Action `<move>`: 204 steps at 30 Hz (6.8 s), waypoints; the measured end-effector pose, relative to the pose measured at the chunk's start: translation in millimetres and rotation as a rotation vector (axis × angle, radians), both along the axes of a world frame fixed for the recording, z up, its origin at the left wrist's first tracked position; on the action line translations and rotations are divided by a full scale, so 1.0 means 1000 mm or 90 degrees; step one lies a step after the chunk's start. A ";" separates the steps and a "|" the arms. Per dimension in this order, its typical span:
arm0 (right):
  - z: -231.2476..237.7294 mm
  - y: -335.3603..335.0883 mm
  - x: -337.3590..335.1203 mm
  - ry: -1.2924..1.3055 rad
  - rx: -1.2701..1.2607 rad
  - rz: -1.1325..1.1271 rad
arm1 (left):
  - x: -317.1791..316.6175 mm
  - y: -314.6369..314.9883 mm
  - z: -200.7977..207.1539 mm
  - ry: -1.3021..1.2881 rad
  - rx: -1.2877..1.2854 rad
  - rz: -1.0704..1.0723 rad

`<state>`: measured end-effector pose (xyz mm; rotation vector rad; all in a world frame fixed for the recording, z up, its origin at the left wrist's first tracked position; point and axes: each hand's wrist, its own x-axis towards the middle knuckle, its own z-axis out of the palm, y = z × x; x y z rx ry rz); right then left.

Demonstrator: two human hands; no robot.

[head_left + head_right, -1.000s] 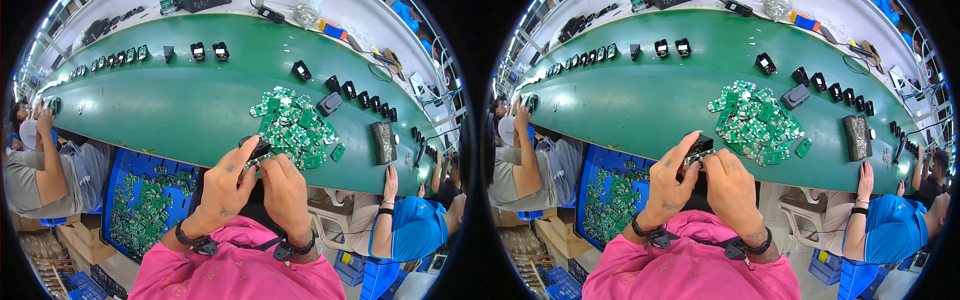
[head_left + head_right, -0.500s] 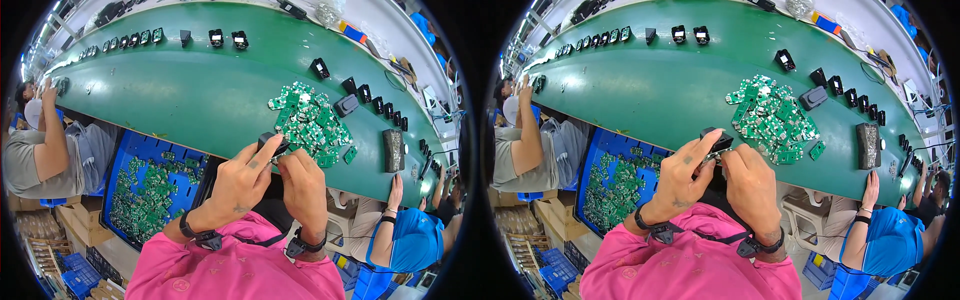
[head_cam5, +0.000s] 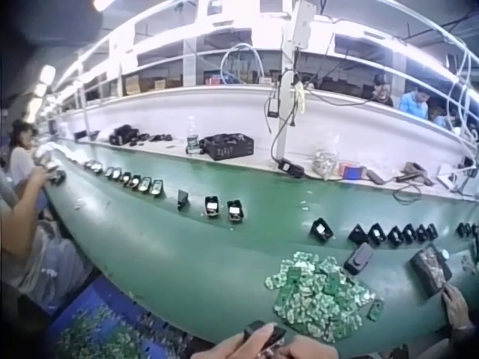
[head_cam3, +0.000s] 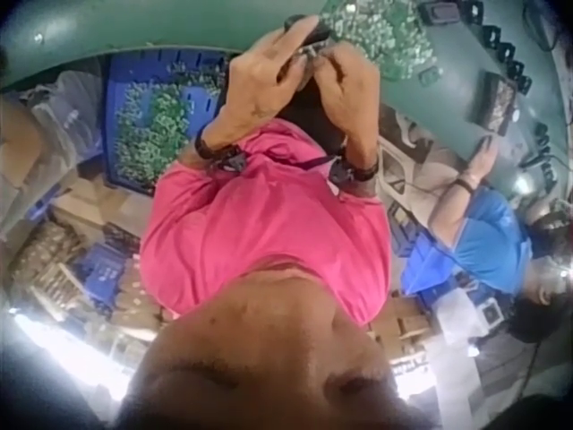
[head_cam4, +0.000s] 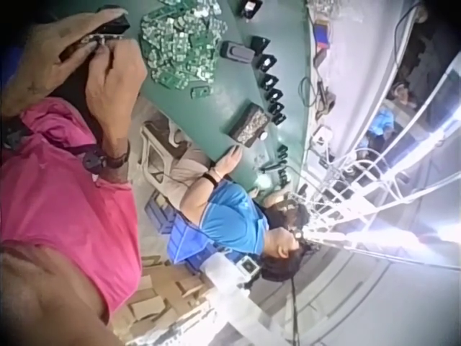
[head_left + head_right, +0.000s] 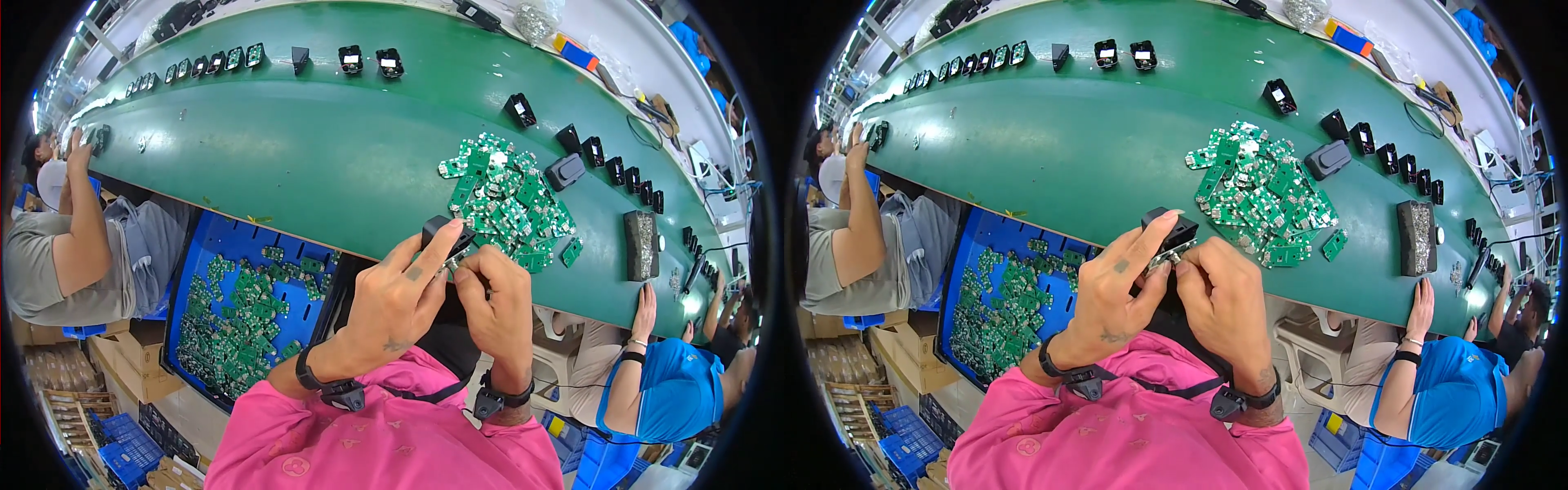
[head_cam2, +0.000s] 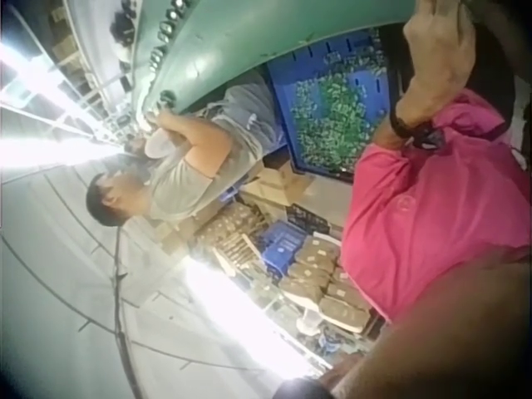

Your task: The person picks up a black plastic housing and a green circuit board, fits the board into the housing by hand, and presses them together. They then place the assembled unit onto the green conveyor belt and reach for another circuit board from the pile.

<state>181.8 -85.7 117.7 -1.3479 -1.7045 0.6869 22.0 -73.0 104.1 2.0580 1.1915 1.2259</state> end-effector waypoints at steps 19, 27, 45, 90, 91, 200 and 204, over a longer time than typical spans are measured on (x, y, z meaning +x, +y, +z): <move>0.002 0.000 0.015 -0.026 -0.002 0.139 | -0.007 -0.002 0.001 -0.026 -0.092 -0.076; 0.006 -0.006 0.014 -0.040 -0.039 0.130 | -0.009 -0.007 0.005 -0.064 -0.127 -0.078; -0.007 -0.005 0.005 -0.025 0.016 0.060 | 0.004 -0.009 -0.016 0.073 0.071 0.008; 0.003 -0.030 0.026 0.260 -0.127 -0.003 | -0.027 -0.009 -0.014 -0.521 -0.689 -0.401; 0.005 -0.031 0.025 0.248 -0.119 0.014 | -0.023 -0.011 -0.013 -0.493 -0.652 -0.371; -0.057 -0.020 -0.028 0.057 -0.025 -0.200 | 0.019 -0.011 -0.057 -0.197 -0.190 -0.039; -0.047 -0.017 -0.030 0.034 0.013 -0.188 | 0.017 -0.017 -0.042 -0.202 -0.174 -0.028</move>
